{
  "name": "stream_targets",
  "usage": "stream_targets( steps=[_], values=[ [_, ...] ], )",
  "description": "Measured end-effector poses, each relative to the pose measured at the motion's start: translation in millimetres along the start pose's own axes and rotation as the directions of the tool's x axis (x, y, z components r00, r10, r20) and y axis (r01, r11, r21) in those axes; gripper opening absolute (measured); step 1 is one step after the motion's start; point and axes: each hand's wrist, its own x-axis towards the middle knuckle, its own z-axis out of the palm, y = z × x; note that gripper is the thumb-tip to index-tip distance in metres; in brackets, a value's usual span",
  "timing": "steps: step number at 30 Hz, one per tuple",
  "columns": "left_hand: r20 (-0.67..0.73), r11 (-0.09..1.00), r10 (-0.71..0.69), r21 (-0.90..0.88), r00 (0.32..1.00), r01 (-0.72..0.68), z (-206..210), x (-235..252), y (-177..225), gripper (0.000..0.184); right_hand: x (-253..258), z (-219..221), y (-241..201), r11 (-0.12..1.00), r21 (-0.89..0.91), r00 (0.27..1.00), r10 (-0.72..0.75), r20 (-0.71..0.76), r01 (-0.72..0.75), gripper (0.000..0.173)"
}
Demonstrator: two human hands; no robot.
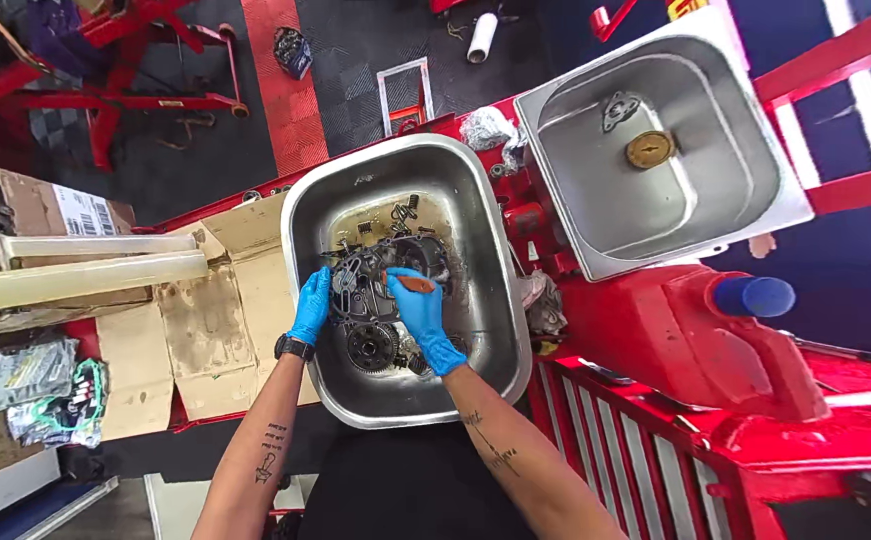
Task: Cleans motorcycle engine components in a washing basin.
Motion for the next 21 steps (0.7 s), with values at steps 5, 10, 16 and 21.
stream_targets(
  steps=[5, 10, 16, 21],
  values=[
    [0.064, 0.997, -0.071, -0.033, 0.995, 0.073, -5, 3, 6, 0.055, -15, 10, -24, 0.946, -0.038, 0.944, -0.319, 0.086, 0.323, 0.021],
    [0.091, 0.99, -0.128, -0.045, 0.988, 0.132, -8, 10, 10, 0.053, -45, 15, -23, 0.917, -0.081, 0.863, -0.333, 0.378, 0.39, 0.022],
    [0.122, 0.98, -0.178, -0.073, 0.976, 0.187, -11, 12, 16, 0.053, -30, 29, -39, 0.93, -0.078, 0.895, -0.318, 0.313, 0.358, 0.021],
    [0.127, 0.965, -0.238, -0.084, 0.963, 0.249, -12, 8, 14, 0.054, -29, -5, -20, 0.937, -0.1, 0.916, -0.299, 0.269, 0.335, 0.02]
  ],
)
